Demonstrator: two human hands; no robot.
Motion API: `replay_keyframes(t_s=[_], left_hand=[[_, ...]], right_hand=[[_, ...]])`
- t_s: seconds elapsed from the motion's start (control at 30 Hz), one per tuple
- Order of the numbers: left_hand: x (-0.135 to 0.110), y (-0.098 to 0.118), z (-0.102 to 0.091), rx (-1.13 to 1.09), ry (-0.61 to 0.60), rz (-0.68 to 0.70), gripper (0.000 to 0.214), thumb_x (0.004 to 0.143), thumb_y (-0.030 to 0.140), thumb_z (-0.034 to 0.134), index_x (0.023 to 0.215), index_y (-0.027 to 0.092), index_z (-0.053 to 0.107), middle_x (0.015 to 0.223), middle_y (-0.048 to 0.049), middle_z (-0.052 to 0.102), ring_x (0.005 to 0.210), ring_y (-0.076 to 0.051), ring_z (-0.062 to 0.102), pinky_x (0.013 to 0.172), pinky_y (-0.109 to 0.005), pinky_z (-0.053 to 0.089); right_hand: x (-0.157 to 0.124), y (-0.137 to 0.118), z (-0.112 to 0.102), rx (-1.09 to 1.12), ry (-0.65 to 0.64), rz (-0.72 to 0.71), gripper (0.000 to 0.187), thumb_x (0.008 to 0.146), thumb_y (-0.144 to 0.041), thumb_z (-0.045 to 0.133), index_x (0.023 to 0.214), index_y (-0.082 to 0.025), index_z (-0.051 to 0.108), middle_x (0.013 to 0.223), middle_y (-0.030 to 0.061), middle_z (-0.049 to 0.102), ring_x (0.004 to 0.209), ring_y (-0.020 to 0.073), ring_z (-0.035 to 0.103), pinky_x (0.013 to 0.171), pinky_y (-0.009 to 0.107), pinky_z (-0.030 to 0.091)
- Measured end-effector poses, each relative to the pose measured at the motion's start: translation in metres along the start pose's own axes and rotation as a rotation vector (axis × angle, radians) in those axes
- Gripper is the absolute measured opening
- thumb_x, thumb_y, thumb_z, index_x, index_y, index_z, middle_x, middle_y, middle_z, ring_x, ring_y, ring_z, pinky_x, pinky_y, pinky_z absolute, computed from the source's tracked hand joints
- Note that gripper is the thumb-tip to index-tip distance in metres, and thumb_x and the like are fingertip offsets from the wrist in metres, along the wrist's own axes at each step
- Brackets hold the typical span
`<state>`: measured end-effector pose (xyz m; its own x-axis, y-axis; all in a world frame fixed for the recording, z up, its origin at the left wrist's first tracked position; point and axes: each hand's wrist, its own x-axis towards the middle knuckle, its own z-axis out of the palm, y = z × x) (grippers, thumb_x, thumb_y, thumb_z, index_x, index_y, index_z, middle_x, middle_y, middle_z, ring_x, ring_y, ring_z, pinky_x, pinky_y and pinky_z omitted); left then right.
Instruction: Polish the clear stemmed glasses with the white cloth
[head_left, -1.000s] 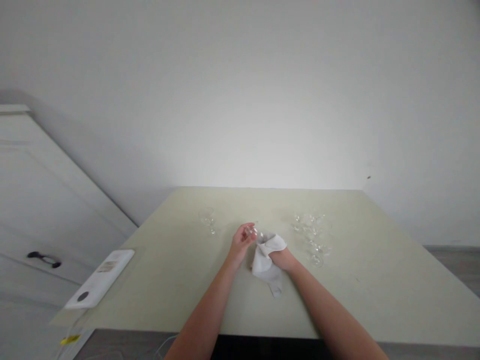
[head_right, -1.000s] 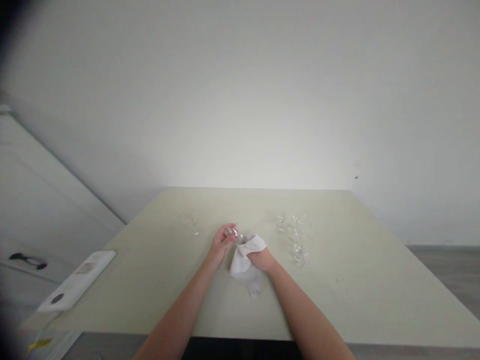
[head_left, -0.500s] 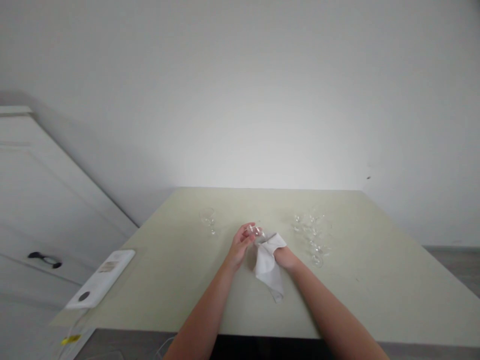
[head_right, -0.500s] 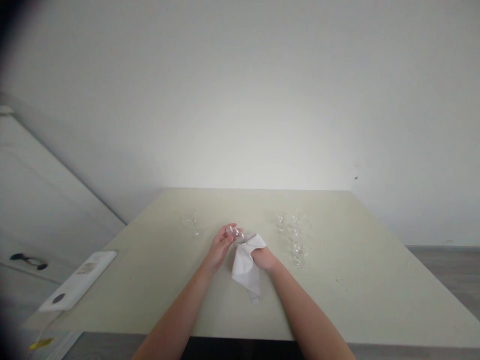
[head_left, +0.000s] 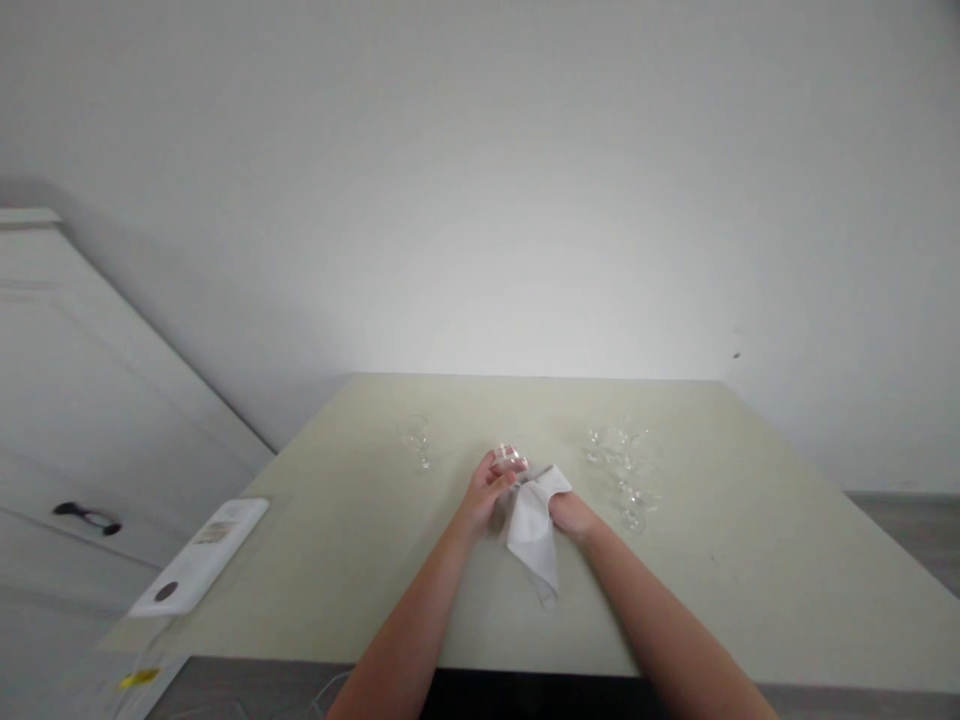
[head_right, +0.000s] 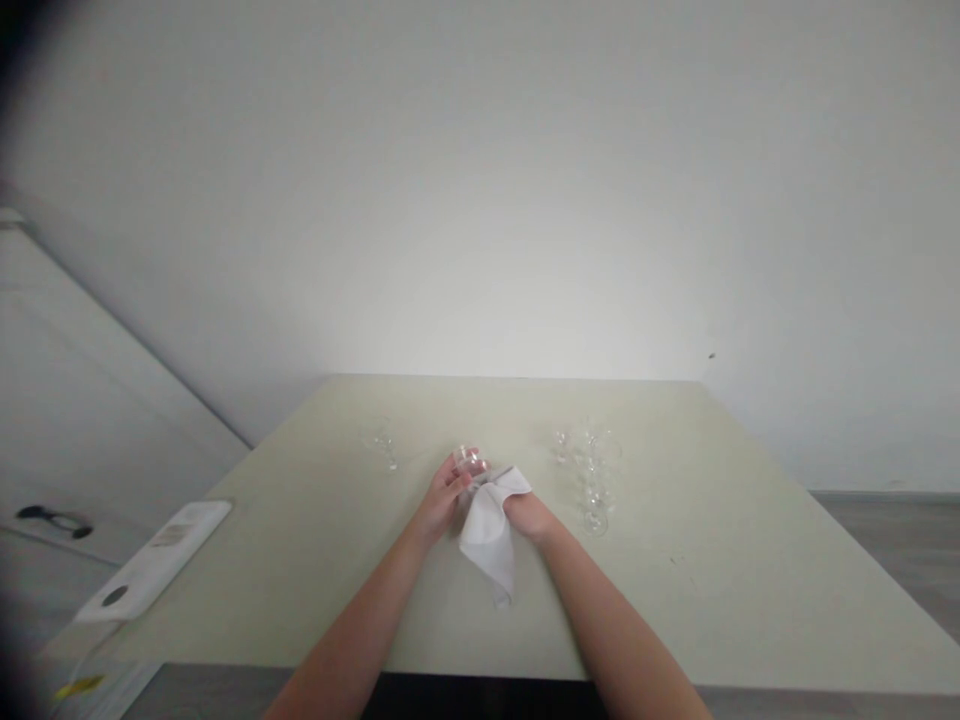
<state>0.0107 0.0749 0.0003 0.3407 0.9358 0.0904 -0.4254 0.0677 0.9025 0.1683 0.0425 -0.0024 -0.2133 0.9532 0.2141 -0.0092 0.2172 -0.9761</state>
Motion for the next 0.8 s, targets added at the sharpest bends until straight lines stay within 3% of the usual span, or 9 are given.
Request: replay_keyframes(t_s=[0.17, 0.33, 0.57, 0.8], left_hand=[[0.000, 0.000, 0.003, -0.130, 0.017, 0.037, 0.053, 0.069, 0.041, 0.079, 0.113, 0.019, 0.059, 0.108, -0.0109, 0.070, 0.096, -0.021, 0.066, 0.083, -0.031, 0.049], [0.006, 0.007, -0.002, -0.278, 0.141, 0.151, 0.047, 0.073, 0.042, 0.076, 0.112, 0.022, 0.058, 0.115, -0.0083, 0.067, 0.091, -0.016, 0.067, 0.081, -0.028, 0.051], [0.001, 0.013, -0.001, -0.147, 0.085, 0.093, 0.060, 0.072, 0.038, 0.077, 0.125, 0.026, 0.049, 0.133, -0.0092, 0.055, 0.097, -0.021, 0.067, 0.083, -0.037, 0.054], [0.002, 0.009, 0.003, -0.115, 0.095, 0.122, 0.063, 0.073, 0.041, 0.076, 0.127, 0.028, 0.048, 0.129, -0.0090, 0.056, 0.094, -0.018, 0.066, 0.081, -0.032, 0.053]], right_hand=[[-0.002, 0.003, 0.006, 0.352, 0.064, 0.166, 0.029, 0.075, -0.044, 0.069, 0.092, -0.020, 0.070, 0.091, 0.0063, 0.074, 0.095, 0.0265, 0.067, 0.089, 0.043, 0.051], [0.005, 0.017, -0.002, 0.409, 0.260, 0.232, 0.028, 0.073, -0.043, 0.070, 0.089, -0.020, 0.070, 0.094, 0.0070, 0.074, 0.100, 0.0273, 0.066, 0.090, 0.042, 0.051], [0.002, 0.012, 0.003, 0.314, 0.109, 0.155, 0.035, 0.076, -0.041, 0.067, 0.103, -0.019, 0.068, 0.098, 0.0089, 0.074, 0.100, 0.0263, 0.066, 0.089, 0.043, 0.052], [0.003, 0.014, 0.003, 0.271, 0.174, 0.146, 0.029, 0.071, -0.038, 0.072, 0.093, -0.019, 0.071, 0.093, 0.0088, 0.074, 0.094, 0.0272, 0.068, 0.089, 0.044, 0.052]])
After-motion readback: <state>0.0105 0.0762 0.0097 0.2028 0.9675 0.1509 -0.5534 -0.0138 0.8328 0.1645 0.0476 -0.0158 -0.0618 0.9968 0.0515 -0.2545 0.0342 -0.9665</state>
